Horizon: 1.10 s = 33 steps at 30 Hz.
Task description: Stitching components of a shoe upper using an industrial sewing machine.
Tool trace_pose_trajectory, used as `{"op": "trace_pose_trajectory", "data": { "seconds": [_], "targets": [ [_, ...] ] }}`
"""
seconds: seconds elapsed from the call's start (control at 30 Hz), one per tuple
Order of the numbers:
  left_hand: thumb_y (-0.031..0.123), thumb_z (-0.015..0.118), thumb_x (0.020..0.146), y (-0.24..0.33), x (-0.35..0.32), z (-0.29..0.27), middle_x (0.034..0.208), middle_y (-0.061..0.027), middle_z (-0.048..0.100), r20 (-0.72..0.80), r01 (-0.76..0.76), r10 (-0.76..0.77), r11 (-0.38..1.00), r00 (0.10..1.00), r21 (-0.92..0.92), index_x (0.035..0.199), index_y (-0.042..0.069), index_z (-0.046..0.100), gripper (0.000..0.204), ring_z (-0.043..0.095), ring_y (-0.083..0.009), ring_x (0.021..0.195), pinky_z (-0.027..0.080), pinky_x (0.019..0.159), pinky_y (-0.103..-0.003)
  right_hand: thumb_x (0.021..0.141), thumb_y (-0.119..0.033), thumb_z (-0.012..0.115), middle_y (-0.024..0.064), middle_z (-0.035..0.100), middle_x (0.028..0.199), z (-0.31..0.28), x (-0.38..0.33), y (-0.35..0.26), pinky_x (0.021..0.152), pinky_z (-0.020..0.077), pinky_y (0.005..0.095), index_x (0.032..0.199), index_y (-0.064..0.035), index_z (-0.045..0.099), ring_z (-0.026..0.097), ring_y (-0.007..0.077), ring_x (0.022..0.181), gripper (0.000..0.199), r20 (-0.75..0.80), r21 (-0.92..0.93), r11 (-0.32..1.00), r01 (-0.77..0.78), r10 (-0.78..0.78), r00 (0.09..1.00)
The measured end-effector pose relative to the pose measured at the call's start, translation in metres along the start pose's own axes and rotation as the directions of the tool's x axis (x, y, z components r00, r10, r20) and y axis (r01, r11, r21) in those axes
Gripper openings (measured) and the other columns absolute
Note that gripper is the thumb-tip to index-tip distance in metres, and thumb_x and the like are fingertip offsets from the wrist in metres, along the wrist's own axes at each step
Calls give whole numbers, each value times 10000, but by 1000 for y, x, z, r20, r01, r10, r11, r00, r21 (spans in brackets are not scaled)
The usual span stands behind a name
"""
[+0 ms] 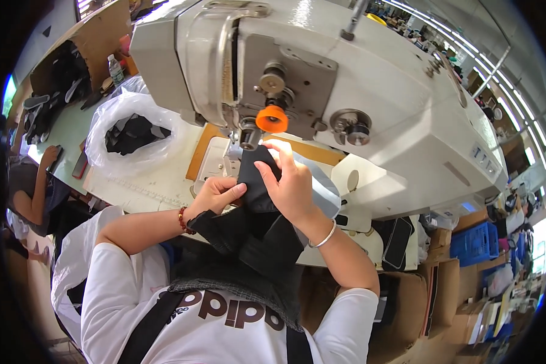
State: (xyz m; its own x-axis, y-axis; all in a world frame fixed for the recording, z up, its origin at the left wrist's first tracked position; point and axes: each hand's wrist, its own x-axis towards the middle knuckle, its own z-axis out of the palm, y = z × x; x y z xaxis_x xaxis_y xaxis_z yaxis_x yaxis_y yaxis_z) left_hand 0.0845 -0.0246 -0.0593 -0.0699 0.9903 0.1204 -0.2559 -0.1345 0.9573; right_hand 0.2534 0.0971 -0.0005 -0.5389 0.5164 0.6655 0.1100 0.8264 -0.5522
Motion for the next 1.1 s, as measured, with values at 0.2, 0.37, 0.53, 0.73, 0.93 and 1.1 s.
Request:
{"op": "trace_pose_trajectory", "data": {
  "seconds": [0.2, 0.37, 0.53, 0.73, 0.93, 1.1],
  "targets": [
    [286, 659, 1071, 11, -8, -1, 794, 27, 689, -94, 75, -64, 990, 993, 119, 916, -47, 765, 383, 611, -37, 754, 552, 691, -254, 970, -62, 735, 100, 641, 679, 10, 8, 5, 495, 401, 304, 917, 32, 581, 497, 161, 481, 188, 18, -17, 994, 111, -111, 994],
    [298, 660, 1067, 14, -8, 0, 770, 29, 671, -176, 84, -60, 987, 983, 135, 923, -39, 770, 383, 616, -37, 749, 556, 670, -249, 1001, -73, 675, 104, 731, 775, 11, 15, 10, 562, 504, 298, 1049, -88, 761, 684, 202, 572, 100, 118, -170, 972, 162, -144, 983],
    [305, 651, 1069, 17, -1, -11, 708, 58, 592, -188, 121, -93, 982, 978, 142, 818, -29, 706, 422, 592, -27, 699, 533, 638, -231, 972, -108, 730, 104, 768, 823, 14, 22, 12, 600, 538, 289, 1116, -120, 802, 722, 185, 630, 161, 94, -198, 961, 193, -177, 980],
    [310, 705, 1029, 8, 6, -23, 671, 49, 549, -110, 55, -25, 961, 994, 272, 804, -2, 637, 391, 522, -19, 653, 480, 609, -243, 956, -50, 742, 96, 800, 932, 22, 20, 6, 644, 542, 282, 1120, -69, 802, 705, 147, 664, 175, 58, -242, 959, 145, -135, 989],
    [176, 785, 924, 1, 1, -31, 910, -29, 696, 75, -15, -8, 957, 997, 291, 1012, 14, 657, 225, 696, -131, 907, 566, 844, -314, 971, -93, 726, 128, 775, 919, 14, 17, -14, 606, 533, 346, 1267, -154, 754, 672, 286, 618, 304, 100, -261, 940, 222, -202, 974],
    [126, 787, 906, 1, 5, -26, 939, -48, 700, 28, -36, 27, 923, 999, 383, 1040, 13, 659, 217, 701, -143, 921, 580, 815, -330, 964, -30, 668, 126, 766, 999, 9, 9, -26, 530, 466, 382, 1353, -159, 706, 580, 293, 518, 412, 170, -359, 924, 133, -75, 983]
  ]
}}
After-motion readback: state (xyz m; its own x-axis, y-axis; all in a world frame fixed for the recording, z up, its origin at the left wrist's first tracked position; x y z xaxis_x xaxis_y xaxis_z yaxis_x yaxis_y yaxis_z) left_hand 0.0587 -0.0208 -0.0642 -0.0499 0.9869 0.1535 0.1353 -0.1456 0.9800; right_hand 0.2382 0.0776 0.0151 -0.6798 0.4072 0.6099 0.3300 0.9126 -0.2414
